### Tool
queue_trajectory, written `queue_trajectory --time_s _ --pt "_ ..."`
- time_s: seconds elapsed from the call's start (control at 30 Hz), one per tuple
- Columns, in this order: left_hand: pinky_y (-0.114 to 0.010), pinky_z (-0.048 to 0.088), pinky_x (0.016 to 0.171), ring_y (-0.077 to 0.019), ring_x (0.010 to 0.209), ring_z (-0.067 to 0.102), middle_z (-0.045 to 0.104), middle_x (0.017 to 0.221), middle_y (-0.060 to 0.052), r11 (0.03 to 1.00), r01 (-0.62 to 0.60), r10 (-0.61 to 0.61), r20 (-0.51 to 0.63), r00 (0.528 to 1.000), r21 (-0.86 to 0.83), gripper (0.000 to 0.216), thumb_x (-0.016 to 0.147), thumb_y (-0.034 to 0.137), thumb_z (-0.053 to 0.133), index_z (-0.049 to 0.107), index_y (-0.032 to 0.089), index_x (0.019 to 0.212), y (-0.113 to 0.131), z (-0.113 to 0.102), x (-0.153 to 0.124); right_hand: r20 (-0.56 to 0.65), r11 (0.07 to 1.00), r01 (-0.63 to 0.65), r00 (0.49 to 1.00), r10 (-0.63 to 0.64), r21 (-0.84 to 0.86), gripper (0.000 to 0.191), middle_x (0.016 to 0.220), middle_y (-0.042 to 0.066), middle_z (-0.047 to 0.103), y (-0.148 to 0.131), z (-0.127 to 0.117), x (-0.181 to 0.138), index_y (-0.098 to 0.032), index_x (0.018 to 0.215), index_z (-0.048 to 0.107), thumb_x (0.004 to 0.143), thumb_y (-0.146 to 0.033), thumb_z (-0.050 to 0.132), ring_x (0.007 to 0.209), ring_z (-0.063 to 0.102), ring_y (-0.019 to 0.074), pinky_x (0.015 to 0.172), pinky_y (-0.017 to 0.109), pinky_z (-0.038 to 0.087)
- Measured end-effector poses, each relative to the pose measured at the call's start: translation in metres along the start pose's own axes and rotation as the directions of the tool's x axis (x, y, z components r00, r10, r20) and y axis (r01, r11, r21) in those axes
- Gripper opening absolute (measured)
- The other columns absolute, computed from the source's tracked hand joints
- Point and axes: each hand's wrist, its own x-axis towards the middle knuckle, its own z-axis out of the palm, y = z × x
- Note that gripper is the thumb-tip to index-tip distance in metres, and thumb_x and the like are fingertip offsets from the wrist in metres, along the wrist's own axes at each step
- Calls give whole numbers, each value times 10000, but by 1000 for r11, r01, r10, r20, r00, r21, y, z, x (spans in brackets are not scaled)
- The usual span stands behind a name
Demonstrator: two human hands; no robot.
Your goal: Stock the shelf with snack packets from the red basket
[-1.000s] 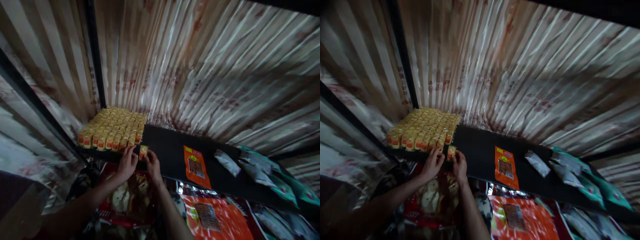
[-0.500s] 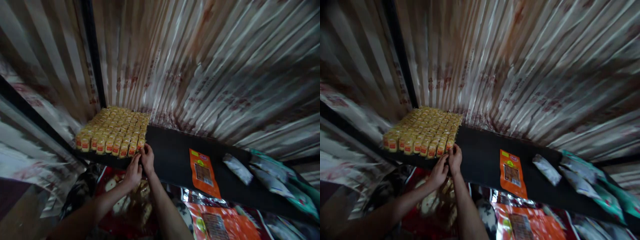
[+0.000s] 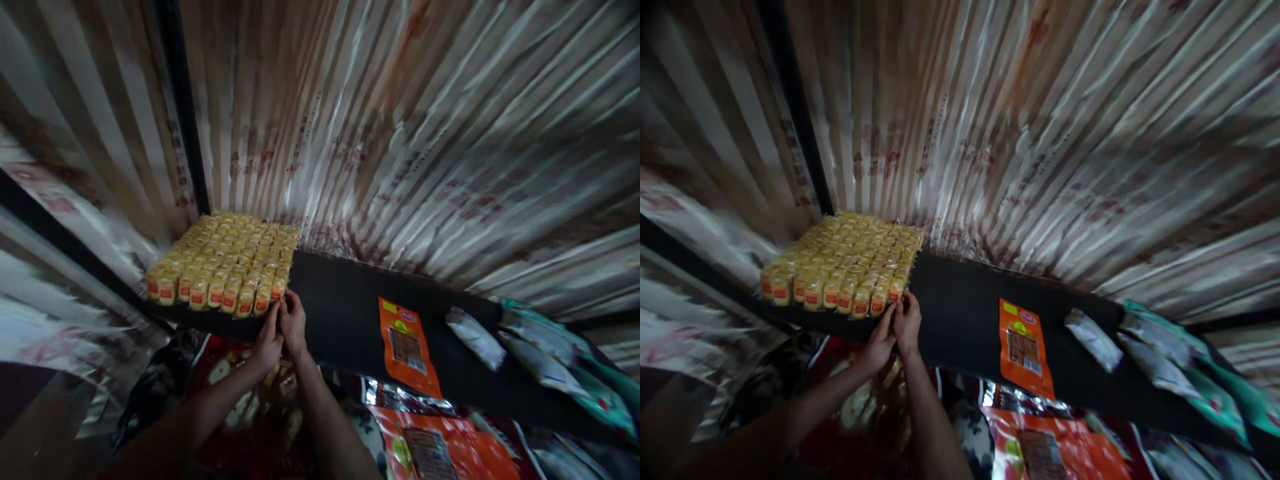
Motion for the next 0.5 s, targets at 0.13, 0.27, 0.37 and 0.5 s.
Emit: queue_trajectory --time_s 0.13,0.27,0.37,0.5 --pt "-367 161 1187 -196 1412 245 301 1520 -77 999 8 -7 15 1000 -47 779 669 45 429 328 153 1434 3 2 0 -22 999 34 999 -34 -30 329 1081 100 667 3 -2 -1 -164 1056 639 785 -297 508 1008 608 207 948 350 449" --pt "-366 170 1186 -198 1405 265 306 1520 -57 998 6 -7 -12 1000 -57 757 692 68 431 332 166 1437 2 6 0 -63 998 40 997 -42 -41 359 1116 112 659 6 -3 -2 -158 1085 642 796 -297 482 1051 599 212 970 361 444" --pt "-363 158 1189 -200 1405 266 314 1517 -60 999 9 -9 -16 1000 -50 763 682 73 440 340 159 1433 1 7 1 -15 999 33 999 -33 -14 363 1104 102 671 6 -2 0 -167 1078 656 795 -275 456 1035 613 201 957 349 459" --pt "-379 164 1188 -214 1409 255 294 1522 -87 999 -26 26 -4 1000 -43 735 709 95 450 334 138 1434 -3 4 2 16 996 88 996 -88 1 364 1093 94 679 8 -3 -1 -171 1057 667 778 -241 445 1043 608 199 980 365 446"
